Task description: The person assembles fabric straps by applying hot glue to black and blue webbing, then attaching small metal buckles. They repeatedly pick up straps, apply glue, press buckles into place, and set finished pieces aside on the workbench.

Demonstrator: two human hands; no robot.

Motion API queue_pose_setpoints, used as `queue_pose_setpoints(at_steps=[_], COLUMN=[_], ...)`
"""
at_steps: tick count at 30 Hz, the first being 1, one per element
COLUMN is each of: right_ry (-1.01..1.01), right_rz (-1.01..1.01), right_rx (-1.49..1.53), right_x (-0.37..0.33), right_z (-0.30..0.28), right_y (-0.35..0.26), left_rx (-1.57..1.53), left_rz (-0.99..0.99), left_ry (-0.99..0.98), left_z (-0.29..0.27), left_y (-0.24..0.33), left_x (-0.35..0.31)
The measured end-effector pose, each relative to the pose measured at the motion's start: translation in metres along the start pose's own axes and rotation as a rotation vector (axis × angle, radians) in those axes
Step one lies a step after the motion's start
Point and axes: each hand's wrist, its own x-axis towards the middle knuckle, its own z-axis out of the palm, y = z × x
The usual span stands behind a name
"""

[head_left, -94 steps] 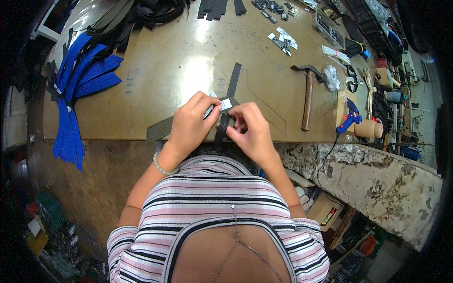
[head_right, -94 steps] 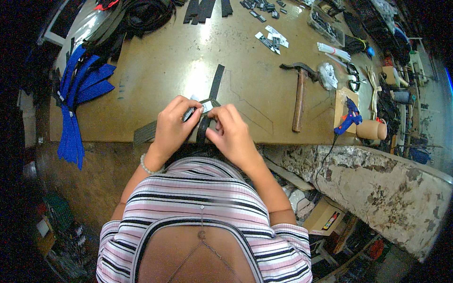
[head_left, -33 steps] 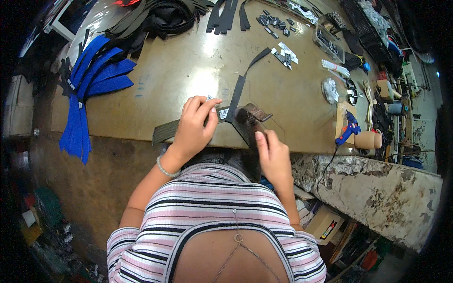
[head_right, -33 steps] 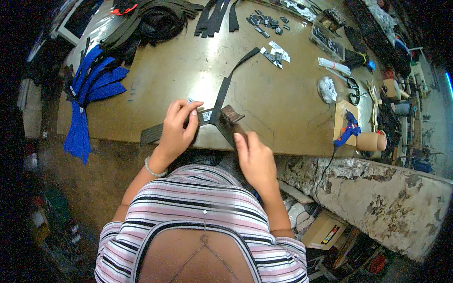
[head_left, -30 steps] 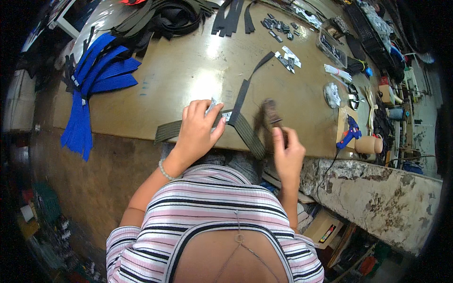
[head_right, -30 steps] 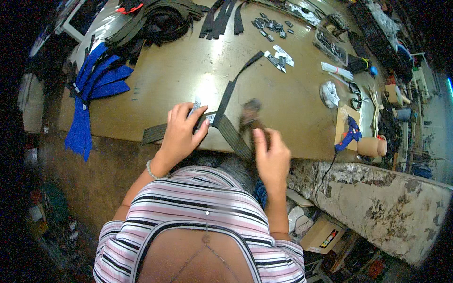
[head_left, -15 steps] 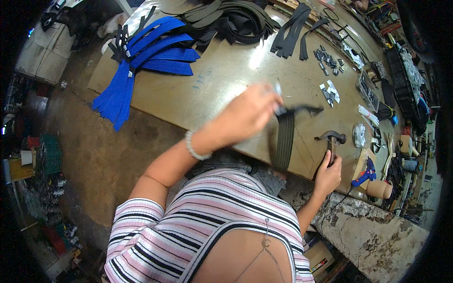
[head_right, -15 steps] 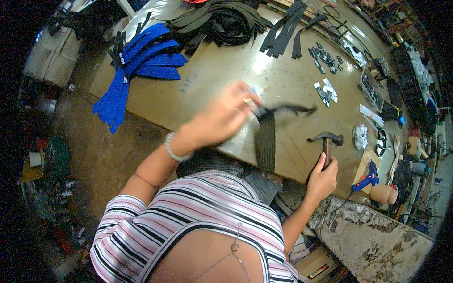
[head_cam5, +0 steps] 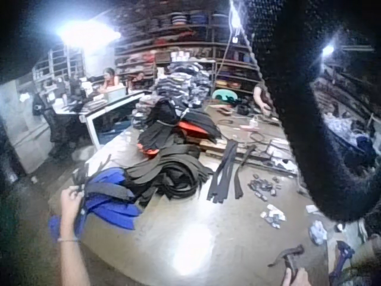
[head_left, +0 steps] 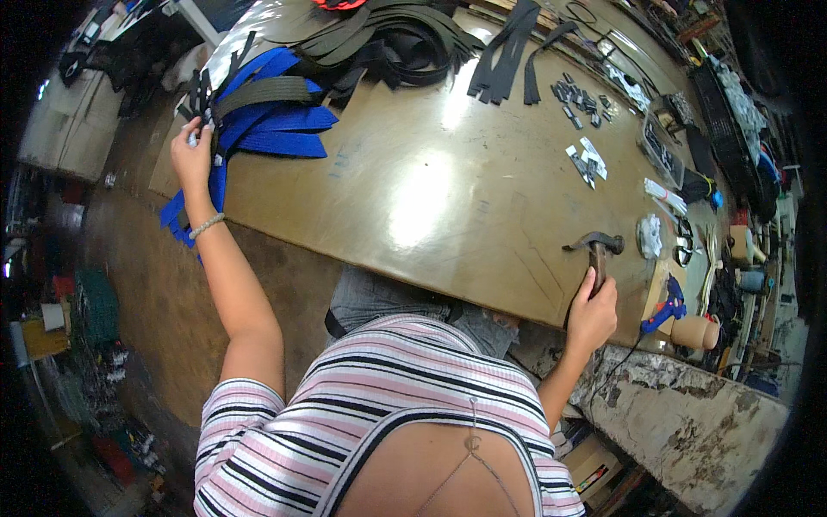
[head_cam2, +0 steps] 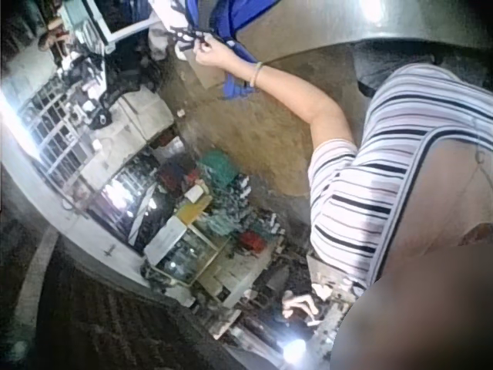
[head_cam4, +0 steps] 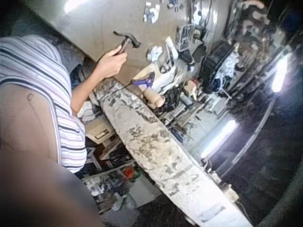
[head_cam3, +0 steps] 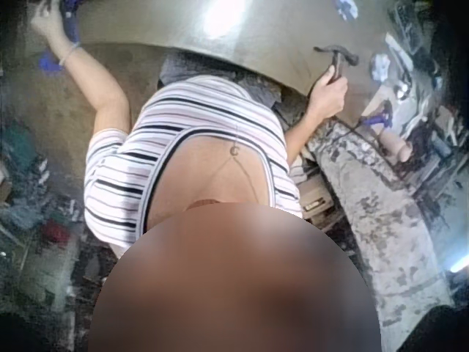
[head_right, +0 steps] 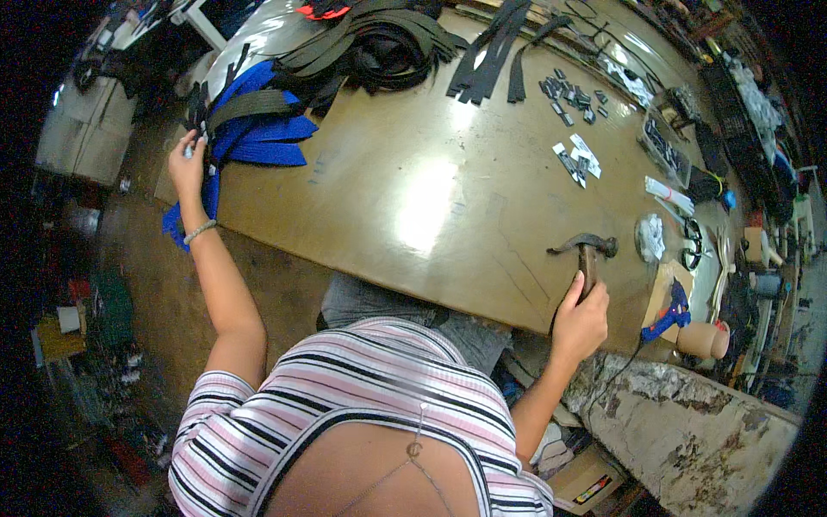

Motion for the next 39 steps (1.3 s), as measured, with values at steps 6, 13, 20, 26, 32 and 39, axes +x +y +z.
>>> queue_pose_setpoints(at_steps=[6,13,20,26,32,39], right_ry=[0.013,0.042,-0.01,-0.211,0.148,0.067], right_rz=[0.005,0.008,-0.027,0.027,-0.181,-0.357], right_rx=[-0.073,-0.121,-0.101,0.043,0.281,0.579], right_x=[0.0,0.0,0.002,0.009,0.003,-0.014], right_z=[0.001,0.007,0.0,-0.012,-0.008,0.008], right_y=[-0.003,-0.004,-0.003,-0.004,-0.045,-0.092], left_rx=[-0.837,-0.801,-0.221,-0.361,-0.519,-0.21], left_rz=[0.027,0.386,0.602,0.293,0.129,0.515], left_ry=[-0.047,-0.685,-0.605,-0.883,-0.886,-0.411], left_z=[0.005,0.109,0.2,0.187,0.149,0.132], left_y=[0.155,0.324,0.368,0.35,0.317,0.339], left_x=[-0.02,-0.1,-0.131,-0.096,-0.093,-0.106])
